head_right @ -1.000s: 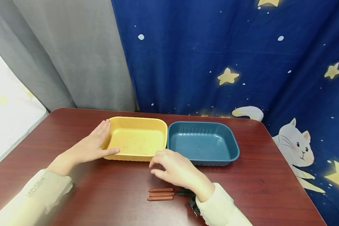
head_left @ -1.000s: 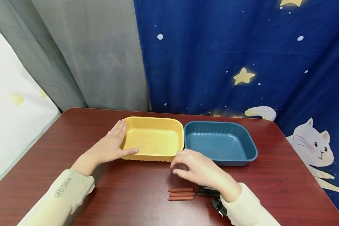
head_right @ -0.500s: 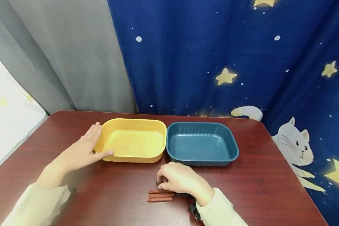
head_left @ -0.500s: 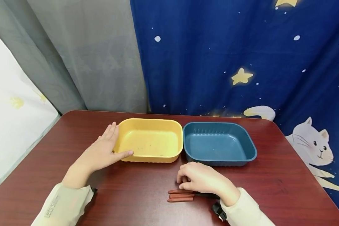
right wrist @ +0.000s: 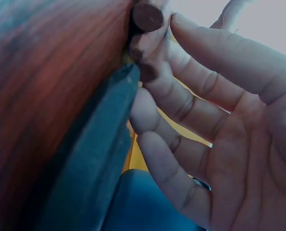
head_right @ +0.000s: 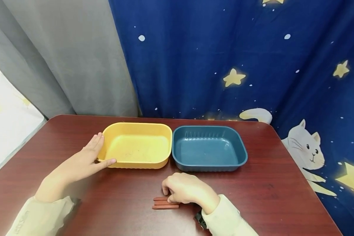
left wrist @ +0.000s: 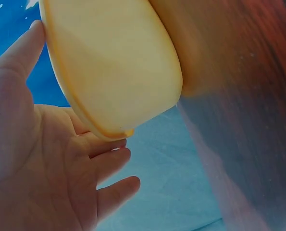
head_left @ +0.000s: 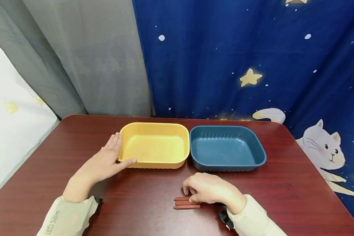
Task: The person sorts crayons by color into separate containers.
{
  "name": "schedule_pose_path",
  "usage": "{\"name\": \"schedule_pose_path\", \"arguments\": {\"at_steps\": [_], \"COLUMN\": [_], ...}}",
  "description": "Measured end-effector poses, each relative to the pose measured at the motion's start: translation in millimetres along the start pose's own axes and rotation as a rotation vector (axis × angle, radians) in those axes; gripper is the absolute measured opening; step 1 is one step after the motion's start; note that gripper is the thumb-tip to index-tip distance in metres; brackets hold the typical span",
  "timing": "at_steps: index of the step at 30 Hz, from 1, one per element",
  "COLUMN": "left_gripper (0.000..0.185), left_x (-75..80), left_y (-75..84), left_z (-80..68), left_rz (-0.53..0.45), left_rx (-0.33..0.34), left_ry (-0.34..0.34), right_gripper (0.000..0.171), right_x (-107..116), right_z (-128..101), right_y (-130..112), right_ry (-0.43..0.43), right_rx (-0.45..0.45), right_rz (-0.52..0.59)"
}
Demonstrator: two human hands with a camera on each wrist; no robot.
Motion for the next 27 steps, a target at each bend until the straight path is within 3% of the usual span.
{"name": "schedule_pose_path", "arguments": {"at_steps": [10,27], "left_gripper": [0.113,0.104], "left_x": [-0.9,-7.4], "left_y": [-1.8,-1.4], "left_z": [-0.1,0.4], "left_rz": [0.007,-0.01], "left_rx": [-0.003,-0.014], "left_ry": [0.002,0.023], "right_gripper": [0.018,0.005], "right_x": [1.8,55.3], "right_z": [0.2,21.6], "right_y": [-5.9,-16.5], "right_ry": [0.008,0.281], "right_rx": [0.046,0.159], "right_rz": [0.026,0.107]}}
Point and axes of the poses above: each hand's wrist, its own z-axis towards the middle knuckle, its own x-axis out of the back of the hand, y = z × x, the point moved 10 cm from there along z, towards the middle knuckle, and after that the axes turned 14 degrees about y, right-handed, at the moved point
